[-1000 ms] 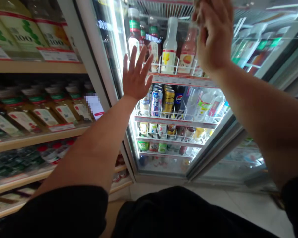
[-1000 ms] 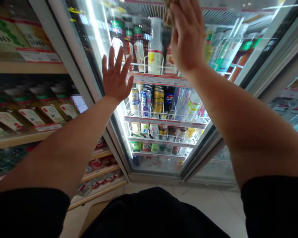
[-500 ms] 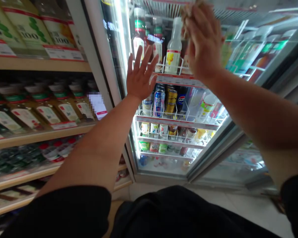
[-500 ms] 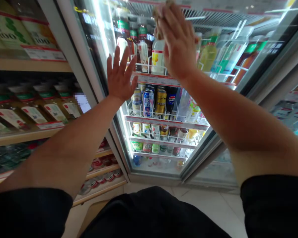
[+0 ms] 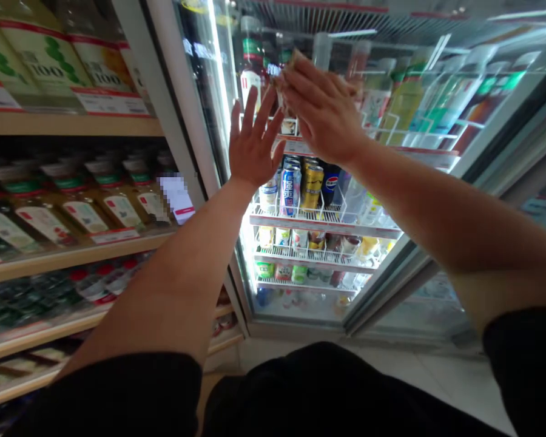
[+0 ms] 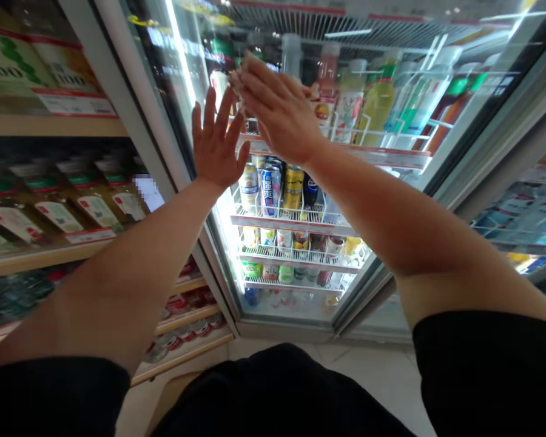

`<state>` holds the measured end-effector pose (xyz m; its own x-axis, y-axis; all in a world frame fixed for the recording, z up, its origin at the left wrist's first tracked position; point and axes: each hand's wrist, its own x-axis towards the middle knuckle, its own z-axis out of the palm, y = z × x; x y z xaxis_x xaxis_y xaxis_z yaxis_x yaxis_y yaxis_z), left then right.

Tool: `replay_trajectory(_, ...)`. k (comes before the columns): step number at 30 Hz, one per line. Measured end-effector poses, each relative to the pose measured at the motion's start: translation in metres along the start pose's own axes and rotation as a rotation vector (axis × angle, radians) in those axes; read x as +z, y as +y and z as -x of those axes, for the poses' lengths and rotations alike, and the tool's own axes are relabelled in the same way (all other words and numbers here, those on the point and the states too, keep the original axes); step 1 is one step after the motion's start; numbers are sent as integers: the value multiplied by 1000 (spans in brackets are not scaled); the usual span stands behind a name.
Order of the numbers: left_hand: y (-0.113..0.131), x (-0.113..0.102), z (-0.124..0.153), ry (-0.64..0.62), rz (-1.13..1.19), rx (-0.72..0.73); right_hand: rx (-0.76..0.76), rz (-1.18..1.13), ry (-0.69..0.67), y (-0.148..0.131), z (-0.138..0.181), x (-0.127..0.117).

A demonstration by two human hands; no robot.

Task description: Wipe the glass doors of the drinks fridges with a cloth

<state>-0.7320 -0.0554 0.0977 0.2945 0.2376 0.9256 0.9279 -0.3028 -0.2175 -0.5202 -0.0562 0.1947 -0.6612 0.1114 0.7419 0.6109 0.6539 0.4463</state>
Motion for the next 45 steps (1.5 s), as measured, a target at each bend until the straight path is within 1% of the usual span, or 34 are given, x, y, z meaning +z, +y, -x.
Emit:
replay_trajectory(2, -2, 2, 0, -8, 8, 3, -39, -12, -45, 3, -4, -3)
replay_trajectory(3, -3, 2, 0, -16, 29, -4, -12, 0, -33, 7, -8, -6)
replay_trajectory(6, -4, 2, 0, -29, 113, -32, 152, 53, 53, 22, -20, -14)
replay_trajectory(8, -3, 2, 0, -28, 145, -40, 224, 74, 87, 22, -18, -13)
replay_trajectory(9, -3, 2, 0, -28, 140, -36, 206, 80, 77, 19, -14, -12)
replay_trajectory(12, -3, 3, -1, -17, 81, -5, 11, 75, -34, 15, 2, -13)
replay_trajectory(13, -3, 4, -1, -12, 57, 2, -42, 72, -57, 18, 5, -16)
replay_trajectory(14, -3, 4, 0, -8, 34, 8, -60, 73, -48, 24, 8, -20)
replay_trajectory(15, -4, 3, 0, -7, 13, 14, -40, 80, -4, 32, 9, -24)
replay_trajectory(17, -3, 2, 0, 3, -10, 23, 71, 113, 159, 51, 14, -29)
replay_trajectory(19, -3, 1, 0, 2, 17, 12, 171, 143, 303, 64, 26, -29)
replay_trajectory(20, -3, 0, 0, -3, 44, -4, 200, 148, 333, 66, 35, -26)
replay_trajectory(21, -2, -1, 0, -11, 63, -16, 210, 142, 331, 67, 46, -23)
replay_trajectory(22, -1, -2, -1, -20, 68, -23, 197, 127, 287, 66, 57, -21)
replay_trajectory(24, 1, -4, -1, -37, 34, -23, 120, 68, 142, 64, 77, -19)
replay_trajectory(26, 2, -6, -2, -54, -13, -16, 44, 22, 32, 68, 89, -24)
replay_trajectory(27, 3, -7, -2, -59, -24, -19, 37, 16, 19, 73, 92, -28)
replay_trajectory(28, 3, -7, -2, -67, -22, -24, 56, 19, 41, 79, 95, -32)
replay_trajectory(29, 4, -7, -3, -76, -9, -28, 96, 27, 93, 85, 98, -34)
replay_trajectory(32, 4, -7, -3, -83, 37, -48, 254, 29, 280, 92, 120, -31)
replay_trajectory(33, 4, -7, -3, -79, 38, -49, 290, 20, 311, 90, 131, -27)
replay_trajectory(34, 4, -7, -3, -74, 33, -48, 304, 13, 298, 86, 142, -24)
replay_trajectory(35, 3, -7, -4, -68, 24, -46, 275, 0, 226, 83, 154, -21)
replay_trajectory(37, 2, -5, -4, -66, 26, -42, 169, -28, 47, 81, 170, -19)
replay_trajectory(38, 1, -4, -4, -60, 40, -43, 126, -35, -10, 83, 175, -20)
replay_trajectory(39, 0, -2, -4, -53, 53, -42, 109, -33, -26, 87, 177, -22)
replay_trajectory(40, -1, 0, -4, -47, 61, -42, 123, -25, -1, 93, 177, -25)
replay_trajectory(42, -3, 3, -4, -37, 65, -32, 203, -4, 131, 102, 178, -27)
replay_trajectory(44, -4, 5, -3, -32, 56, -36, 286, 1, 286, 102, 184, -23)
replay_trajectory(45, -4, 5, -3, -34, 57, -51, 312, -6, 333, 98, 189, -19)
